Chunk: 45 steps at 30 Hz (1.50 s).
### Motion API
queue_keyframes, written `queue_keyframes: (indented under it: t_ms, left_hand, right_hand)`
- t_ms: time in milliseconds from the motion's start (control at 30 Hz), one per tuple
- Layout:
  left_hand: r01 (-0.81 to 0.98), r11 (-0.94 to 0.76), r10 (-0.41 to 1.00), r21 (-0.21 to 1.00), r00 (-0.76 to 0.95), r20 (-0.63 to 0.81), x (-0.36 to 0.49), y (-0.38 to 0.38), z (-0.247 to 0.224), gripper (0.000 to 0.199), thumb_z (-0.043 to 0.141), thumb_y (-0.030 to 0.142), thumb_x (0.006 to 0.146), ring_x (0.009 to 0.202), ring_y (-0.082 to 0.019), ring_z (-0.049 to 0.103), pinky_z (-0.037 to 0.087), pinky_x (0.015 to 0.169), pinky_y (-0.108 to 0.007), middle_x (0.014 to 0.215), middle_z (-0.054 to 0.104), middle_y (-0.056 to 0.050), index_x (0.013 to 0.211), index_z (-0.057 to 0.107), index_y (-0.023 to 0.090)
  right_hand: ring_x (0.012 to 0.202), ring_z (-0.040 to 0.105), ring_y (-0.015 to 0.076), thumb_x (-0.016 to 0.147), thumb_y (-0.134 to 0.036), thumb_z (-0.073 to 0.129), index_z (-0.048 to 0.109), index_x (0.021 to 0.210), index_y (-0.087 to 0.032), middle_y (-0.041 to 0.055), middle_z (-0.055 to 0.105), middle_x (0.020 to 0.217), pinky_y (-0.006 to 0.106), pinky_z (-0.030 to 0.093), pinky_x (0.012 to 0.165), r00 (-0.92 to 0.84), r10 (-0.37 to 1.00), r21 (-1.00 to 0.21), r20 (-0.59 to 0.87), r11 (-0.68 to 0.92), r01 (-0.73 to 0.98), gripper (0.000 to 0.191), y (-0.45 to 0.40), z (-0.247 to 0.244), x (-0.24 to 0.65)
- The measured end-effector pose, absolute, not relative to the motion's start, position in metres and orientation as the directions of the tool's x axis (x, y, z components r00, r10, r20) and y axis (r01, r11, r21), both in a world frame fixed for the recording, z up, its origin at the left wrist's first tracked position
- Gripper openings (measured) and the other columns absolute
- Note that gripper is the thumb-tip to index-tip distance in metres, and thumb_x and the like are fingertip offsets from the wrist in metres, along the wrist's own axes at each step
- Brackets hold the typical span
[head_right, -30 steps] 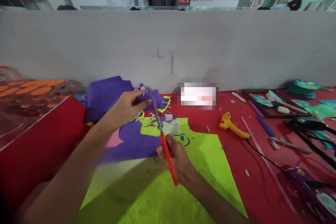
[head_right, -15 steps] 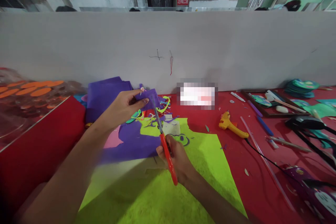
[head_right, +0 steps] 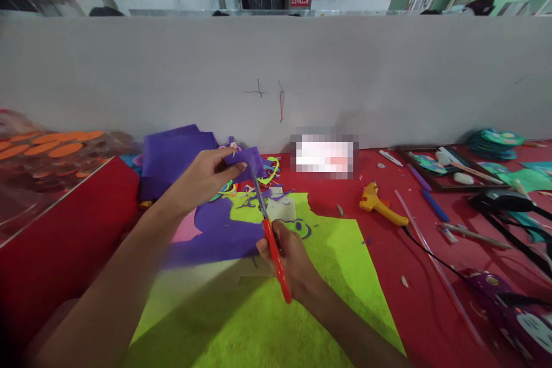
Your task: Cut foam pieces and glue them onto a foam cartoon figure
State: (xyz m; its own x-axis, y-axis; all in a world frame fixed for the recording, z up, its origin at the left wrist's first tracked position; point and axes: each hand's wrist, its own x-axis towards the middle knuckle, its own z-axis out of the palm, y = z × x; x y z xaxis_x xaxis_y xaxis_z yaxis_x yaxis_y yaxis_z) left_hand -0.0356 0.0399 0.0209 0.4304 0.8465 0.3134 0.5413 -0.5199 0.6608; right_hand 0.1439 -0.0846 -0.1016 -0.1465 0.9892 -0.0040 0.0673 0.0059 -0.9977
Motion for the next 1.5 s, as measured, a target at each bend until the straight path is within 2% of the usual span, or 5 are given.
queue_keyframes:
  t_ms: [367,633,1200,1333,1500]
  left_hand:
    - [0.524,-0.520,0.846,0.674,0.426,0.321,-0.035,0.041,0.019,0.027,0.058,0.035,0.092,0.056,-0.010,0.038,0.028,0.054,-0.028,0.065,0.043,0.004,0.072,0.054,0.018]
    - [0.512,-0.523,0.842,0.682,0.437,0.317,-0.036,0.042,0.018,0.024,0.058,0.033,0.092,0.059,-0.011,0.039,0.030,0.057,-0.028,0.066,0.046,0.003,0.075,0.057,0.017]
    - [0.518,-0.523,0.842,0.677,0.440,0.313,-0.035,0.040,0.022,0.024,0.056,0.034,0.091,0.059,-0.010,0.038,0.028,0.056,-0.027,0.065,0.042,0.003,0.074,0.055,0.017]
    - [0.510,-0.516,0.843,0.688,0.443,0.304,-0.034,0.039,0.023,0.026,0.056,0.035,0.091,0.060,-0.011,0.038,0.030,0.056,-0.027,0.066,0.042,0.003,0.073,0.053,0.017]
    - [0.518,-0.513,0.845,0.685,0.445,0.296,-0.034,0.038,0.023,0.026,0.056,0.033,0.092,0.058,-0.010,0.036,0.029,0.055,-0.027,0.064,0.040,0.004,0.072,0.052,0.017]
  right_hand:
    - [0.046,0.040,0.0100,0.085,-0.081,0.060,0.042,0.079,-0.025,-0.0073,0.040,0.057,0.024,0.038,0.040,-0.139,0.990,-0.998,0.006,0.015,0.057,0.059,-0.085,-0.109,0.144]
    - [0.036,0.040,0.0102,0.085,-0.082,0.059,0.047,0.082,-0.026,-0.0095,0.041,0.049,0.025,0.037,0.035,-0.135,0.989,-0.998,-0.067,-0.065,0.019,0.057,-0.085,-0.112,0.144]
    - [0.035,0.041,0.0077,0.077,-0.043,0.078,0.048,0.080,-0.024,-0.0082,0.051,0.062,0.023,0.035,0.031,-0.061,0.976,-0.975,-0.210,-0.214,-0.062,0.035,-0.084,-0.111,0.140]
    - [0.036,0.039,0.0082,0.084,-0.046,0.070,0.048,0.081,-0.024,-0.0068,0.052,0.063,0.023,0.033,0.031,-0.081,0.963,-0.963,-0.256,-0.262,-0.067,0.031,-0.082,-0.110,0.140]
    - [0.039,0.036,0.0075,0.084,-0.061,0.071,0.045,0.081,-0.024,-0.0093,0.042,0.058,0.022,0.032,0.035,-0.134,0.987,-0.995,-0.088,-0.094,-0.034,0.045,-0.087,-0.110,0.141]
